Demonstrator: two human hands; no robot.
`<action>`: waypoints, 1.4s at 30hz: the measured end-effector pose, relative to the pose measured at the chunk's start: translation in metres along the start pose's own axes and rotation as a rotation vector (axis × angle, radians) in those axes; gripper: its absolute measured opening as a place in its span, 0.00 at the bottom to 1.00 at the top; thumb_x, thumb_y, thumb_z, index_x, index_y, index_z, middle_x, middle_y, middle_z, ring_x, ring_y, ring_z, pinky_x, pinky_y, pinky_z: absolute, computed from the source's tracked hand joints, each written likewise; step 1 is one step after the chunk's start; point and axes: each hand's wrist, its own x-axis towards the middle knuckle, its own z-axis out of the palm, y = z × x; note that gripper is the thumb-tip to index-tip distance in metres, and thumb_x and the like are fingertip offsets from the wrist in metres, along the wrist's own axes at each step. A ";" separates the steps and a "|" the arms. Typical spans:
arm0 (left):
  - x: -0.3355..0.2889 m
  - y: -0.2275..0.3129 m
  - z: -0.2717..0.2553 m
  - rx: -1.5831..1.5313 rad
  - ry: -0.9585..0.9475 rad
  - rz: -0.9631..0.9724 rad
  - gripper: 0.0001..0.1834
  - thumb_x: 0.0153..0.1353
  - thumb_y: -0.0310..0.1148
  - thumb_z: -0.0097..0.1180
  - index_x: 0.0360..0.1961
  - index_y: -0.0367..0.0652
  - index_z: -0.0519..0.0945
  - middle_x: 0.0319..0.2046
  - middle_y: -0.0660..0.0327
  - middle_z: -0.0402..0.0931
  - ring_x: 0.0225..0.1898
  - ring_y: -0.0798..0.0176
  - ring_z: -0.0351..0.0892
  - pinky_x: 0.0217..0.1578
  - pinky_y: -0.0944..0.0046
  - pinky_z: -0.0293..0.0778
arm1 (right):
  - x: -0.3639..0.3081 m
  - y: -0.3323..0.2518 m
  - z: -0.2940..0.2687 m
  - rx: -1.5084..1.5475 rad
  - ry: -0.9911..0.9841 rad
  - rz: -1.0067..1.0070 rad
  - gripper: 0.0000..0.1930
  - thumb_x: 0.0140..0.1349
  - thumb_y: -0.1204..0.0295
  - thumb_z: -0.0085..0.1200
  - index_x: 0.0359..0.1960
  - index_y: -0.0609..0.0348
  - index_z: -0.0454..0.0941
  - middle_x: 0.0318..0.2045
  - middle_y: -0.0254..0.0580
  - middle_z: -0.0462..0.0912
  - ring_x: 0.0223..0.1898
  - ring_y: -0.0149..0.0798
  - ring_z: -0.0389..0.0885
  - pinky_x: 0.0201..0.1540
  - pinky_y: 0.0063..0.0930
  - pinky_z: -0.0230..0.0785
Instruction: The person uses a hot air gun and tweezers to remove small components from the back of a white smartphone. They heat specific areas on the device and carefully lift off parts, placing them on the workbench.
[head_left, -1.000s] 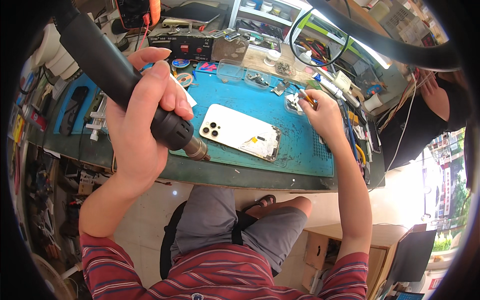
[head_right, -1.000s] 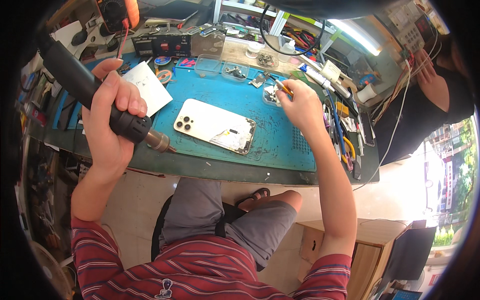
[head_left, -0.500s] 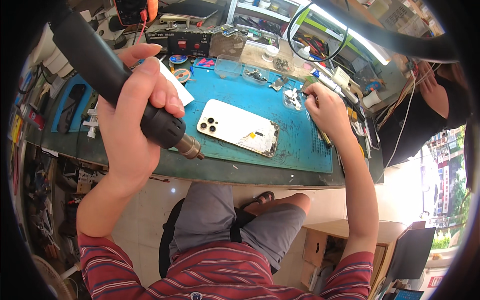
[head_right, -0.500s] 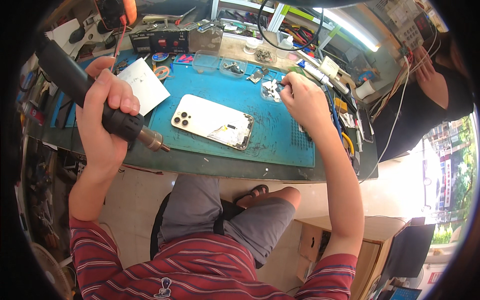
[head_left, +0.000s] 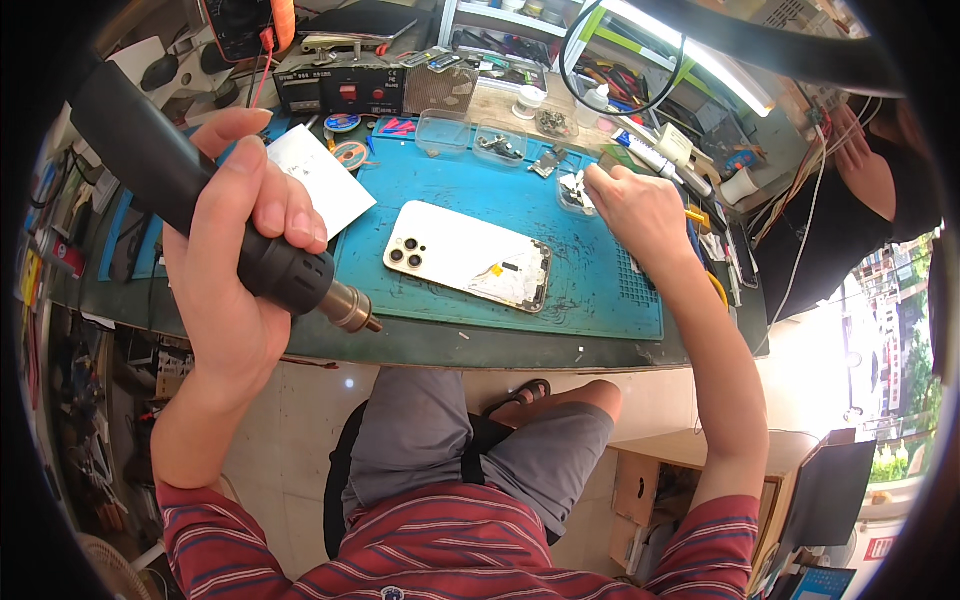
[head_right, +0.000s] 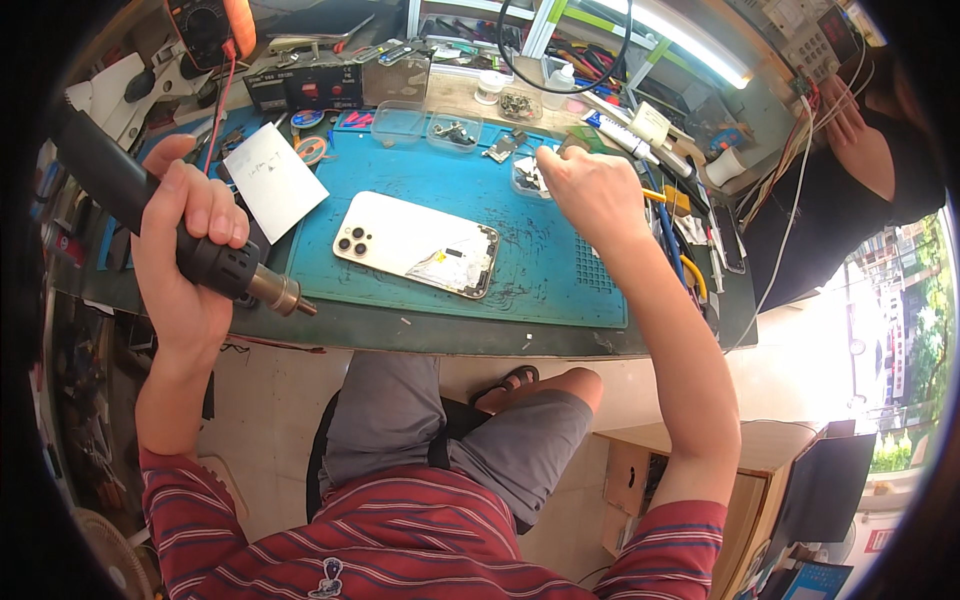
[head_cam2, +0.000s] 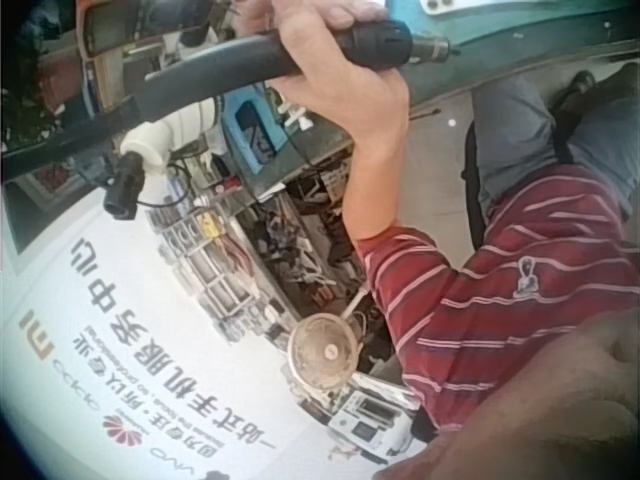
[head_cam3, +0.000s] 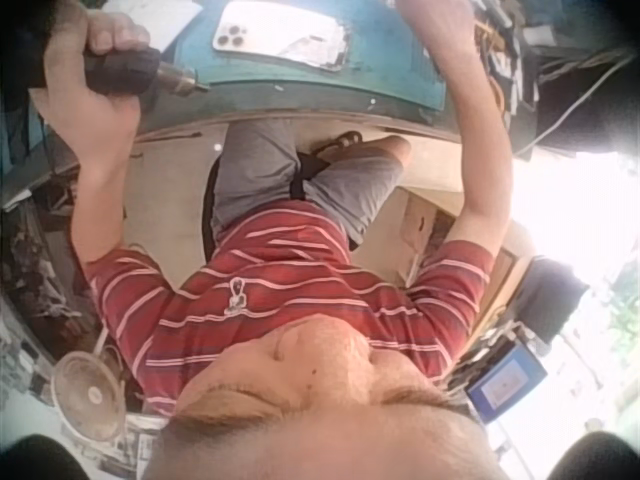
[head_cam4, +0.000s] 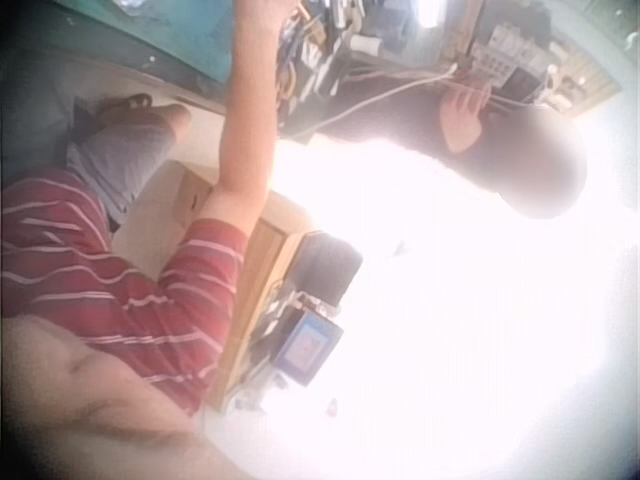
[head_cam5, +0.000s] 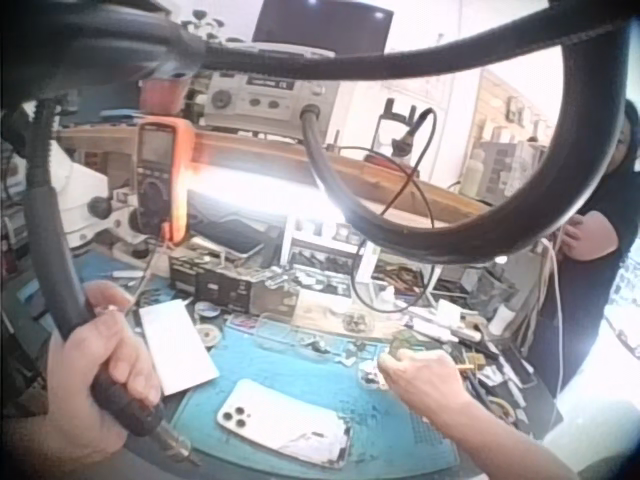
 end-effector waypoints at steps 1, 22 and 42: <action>0.000 -0.001 0.000 0.001 -0.002 -0.002 0.15 0.71 0.32 0.47 0.55 0.38 0.69 0.23 0.69 0.61 0.26 0.75 0.65 0.30 0.71 0.68 | -0.001 0.001 -0.001 0.011 0.001 -0.009 0.03 0.62 0.69 0.54 0.31 0.49 0.73 0.21 0.35 0.77 0.24 0.40 0.83 0.24 0.34 0.73; 0.002 0.002 0.006 0.001 -0.007 -0.045 0.16 0.70 0.35 0.51 0.54 0.37 0.70 0.22 0.68 0.64 0.25 0.72 0.69 0.29 0.68 0.69 | -0.003 0.006 0.007 0.523 0.114 0.234 0.08 0.66 0.63 0.56 0.35 0.53 0.82 0.25 0.39 0.82 0.27 0.43 0.82 0.30 0.35 0.73; 0.016 -0.010 0.017 0.012 -0.095 -0.016 0.17 0.73 0.34 0.45 0.57 0.36 0.68 0.24 0.70 0.59 0.28 0.74 0.64 0.31 0.71 0.66 | -0.062 -0.042 -0.048 1.051 0.036 0.387 0.12 0.69 0.76 0.43 0.51 0.66 0.69 0.35 0.48 0.76 0.37 0.45 0.78 0.41 0.36 0.72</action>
